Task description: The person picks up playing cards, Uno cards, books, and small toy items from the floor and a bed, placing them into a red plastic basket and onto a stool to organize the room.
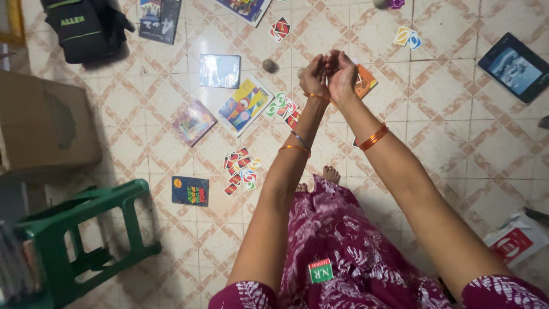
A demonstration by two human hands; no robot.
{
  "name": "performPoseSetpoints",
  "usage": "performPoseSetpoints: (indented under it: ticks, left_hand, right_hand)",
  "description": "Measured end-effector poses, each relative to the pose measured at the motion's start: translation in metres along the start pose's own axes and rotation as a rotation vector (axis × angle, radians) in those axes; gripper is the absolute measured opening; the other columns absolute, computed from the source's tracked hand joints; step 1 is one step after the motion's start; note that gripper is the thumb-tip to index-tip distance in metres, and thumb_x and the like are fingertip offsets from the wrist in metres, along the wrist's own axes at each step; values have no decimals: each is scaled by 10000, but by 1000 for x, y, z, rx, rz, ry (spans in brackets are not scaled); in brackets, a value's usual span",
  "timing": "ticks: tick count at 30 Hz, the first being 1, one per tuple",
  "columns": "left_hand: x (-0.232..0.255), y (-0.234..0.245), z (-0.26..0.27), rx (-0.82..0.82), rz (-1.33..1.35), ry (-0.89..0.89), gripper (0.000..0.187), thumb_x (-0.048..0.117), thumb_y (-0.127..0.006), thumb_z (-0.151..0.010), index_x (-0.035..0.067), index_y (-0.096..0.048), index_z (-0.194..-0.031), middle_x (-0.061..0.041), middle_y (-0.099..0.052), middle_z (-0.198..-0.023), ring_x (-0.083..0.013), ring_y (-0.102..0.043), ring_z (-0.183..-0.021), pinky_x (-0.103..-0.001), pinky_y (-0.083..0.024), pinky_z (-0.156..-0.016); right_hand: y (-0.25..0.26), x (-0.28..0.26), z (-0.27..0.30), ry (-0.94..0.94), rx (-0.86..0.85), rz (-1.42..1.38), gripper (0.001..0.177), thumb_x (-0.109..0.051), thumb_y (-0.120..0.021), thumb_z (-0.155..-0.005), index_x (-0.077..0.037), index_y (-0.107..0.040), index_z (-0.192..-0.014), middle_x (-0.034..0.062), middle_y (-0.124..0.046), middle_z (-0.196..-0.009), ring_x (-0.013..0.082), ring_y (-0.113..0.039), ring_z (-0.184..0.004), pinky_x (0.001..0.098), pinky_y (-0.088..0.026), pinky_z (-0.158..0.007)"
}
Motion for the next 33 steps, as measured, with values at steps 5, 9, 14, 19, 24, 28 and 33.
performPoseSetpoints:
  ticks: [5, 9, 14, 19, 24, 28, 33]
  left_hand:
    - [-31, 60, -49, -95, 31, -90, 393, 161, -450, -1060, -108, -580, -1316, -210, -682, -1162, -275, -665, -1057, -360, -531, -933]
    - [-67, 122, -94, -172, 57, -116, 494, 298, -379, -1157, -121, -530, -1371, -236, -674, -1193, -286, -641, -1059, -375, -514, -924]
    - [-109, 197, -147, -139, 136, -83, 637, 469, -329, -1155, -92, -511, -1396, -192, -670, -1212, -270, -635, -1080, -360, -510, -954]
    - [-143, 281, -189, -69, 77, -109, 642, 452, -345, -1171, -113, -512, -1426, -187, -660, -1272, -256, -626, -1112, -358, -497, -968]
    - [-173, 358, -212, 74, -74, -48, 561, 374, -349, -1150, -83, -530, -1421, -156, -649, -1325, -236, -623, -1162, -348, -497, -999]
    - [-192, 417, -214, 213, -459, 25, 413, 207, -499, -1037, -12, -606, -1371, -142, -675, -1306, -206, -627, -1201, -295, -458, -977]
    - [-223, 471, -208, 384, -522, 162, 457, 161, -757, -894, -29, -664, -1299, -205, -694, -1204, -298, -627, -1037, -387, -524, -841]
  right_hand:
    - [40, 41, -35, 32, -95, 19, 278, -251, -576, -1041, -2, -700, -1047, 63, -668, -871, 178, -605, -786, 315, -458, -712]
    - [75, 74, -56, 20, -99, 102, 271, -243, -579, -1047, 1, -687, -1092, 68, -688, -911, 158, -597, -800, 300, -456, -724]
    - [122, 119, -92, 40, -105, 209, 242, -194, -585, -1047, 16, -682, -1119, 57, -703, -953, 134, -620, -852, 262, -462, -752]
    - [190, 180, -132, 36, -73, 454, 177, -147, -618, -1034, 0, -714, -1056, 40, -715, -937, 100, -625, -804, 239, -481, -717]
    - [285, 238, -159, -2, 73, 872, 121, -70, -740, -903, -41, -737, -1021, -1, -727, -933, 59, -642, -784, 214, -451, -617]
    - [353, 266, -169, -61, 187, 1035, 185, -40, -807, -822, -34, -758, -999, 17, -746, -917, 97, -709, -838, 257, -599, -743]
    - [425, 282, -156, -316, 323, 1511, 360, -203, -929, -728, -70, -763, -1019, 30, -736, -949, 127, -686, -859, 280, -583, -765]
Point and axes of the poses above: each hand's wrist, its own z-axis away from the middle knuckle, its own y-axis out of the back of the hand, x = y × z, the point moved 4 cm from there along -z, towards the middle knuckle
